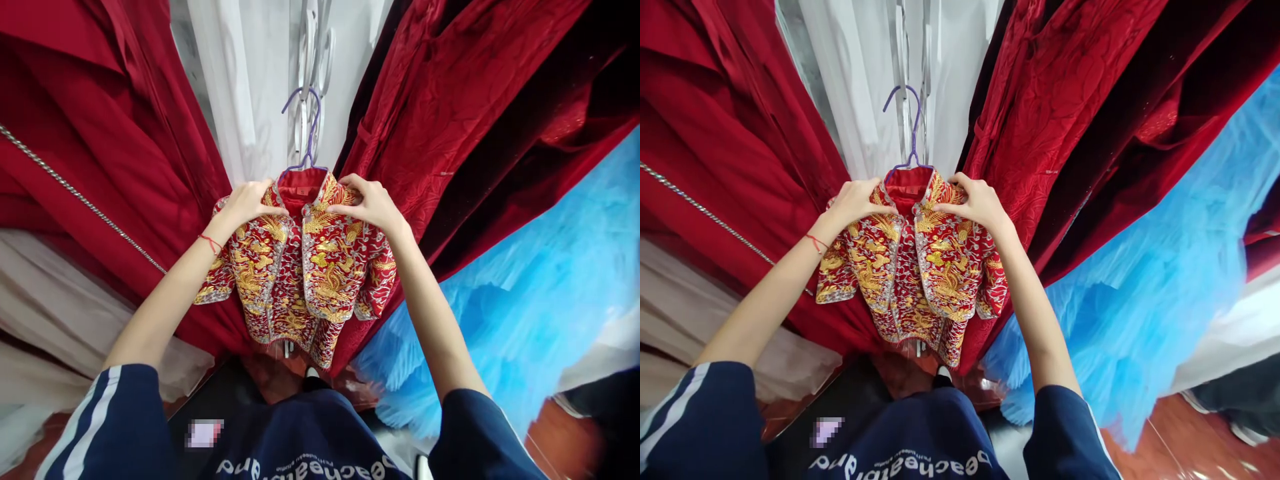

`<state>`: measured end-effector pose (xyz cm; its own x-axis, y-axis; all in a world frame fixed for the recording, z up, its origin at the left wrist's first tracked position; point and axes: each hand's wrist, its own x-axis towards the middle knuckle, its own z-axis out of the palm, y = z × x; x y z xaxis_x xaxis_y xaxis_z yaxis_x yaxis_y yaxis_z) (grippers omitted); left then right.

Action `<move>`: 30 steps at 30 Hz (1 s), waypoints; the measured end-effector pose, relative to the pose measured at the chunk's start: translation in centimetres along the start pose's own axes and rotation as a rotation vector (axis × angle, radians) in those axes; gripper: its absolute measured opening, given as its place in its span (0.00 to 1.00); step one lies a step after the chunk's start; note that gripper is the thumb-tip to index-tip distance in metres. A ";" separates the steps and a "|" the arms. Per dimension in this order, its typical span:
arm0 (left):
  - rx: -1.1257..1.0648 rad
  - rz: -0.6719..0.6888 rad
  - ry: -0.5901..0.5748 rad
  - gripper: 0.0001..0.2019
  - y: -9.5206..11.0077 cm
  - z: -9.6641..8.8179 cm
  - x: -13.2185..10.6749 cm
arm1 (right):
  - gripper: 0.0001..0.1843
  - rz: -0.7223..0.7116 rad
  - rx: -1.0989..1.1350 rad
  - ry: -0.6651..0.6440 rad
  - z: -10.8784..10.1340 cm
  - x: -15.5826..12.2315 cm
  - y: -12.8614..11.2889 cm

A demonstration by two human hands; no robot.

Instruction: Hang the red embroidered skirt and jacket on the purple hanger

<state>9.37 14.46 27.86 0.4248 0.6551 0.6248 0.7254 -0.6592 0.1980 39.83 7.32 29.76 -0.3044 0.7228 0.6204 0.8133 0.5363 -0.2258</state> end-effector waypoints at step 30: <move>-0.546 -0.576 0.150 0.17 9.8 21.5 -18.9 | 0.28 0.901 0.765 0.089 5.6 -20.6 5.8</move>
<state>20.11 3.55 1.75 -0.0405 0.9160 0.3992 0.4249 -0.3458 0.8366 48.03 -2.03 11.46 0.2868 0.9566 0.0510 0.1998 -0.0077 -0.9798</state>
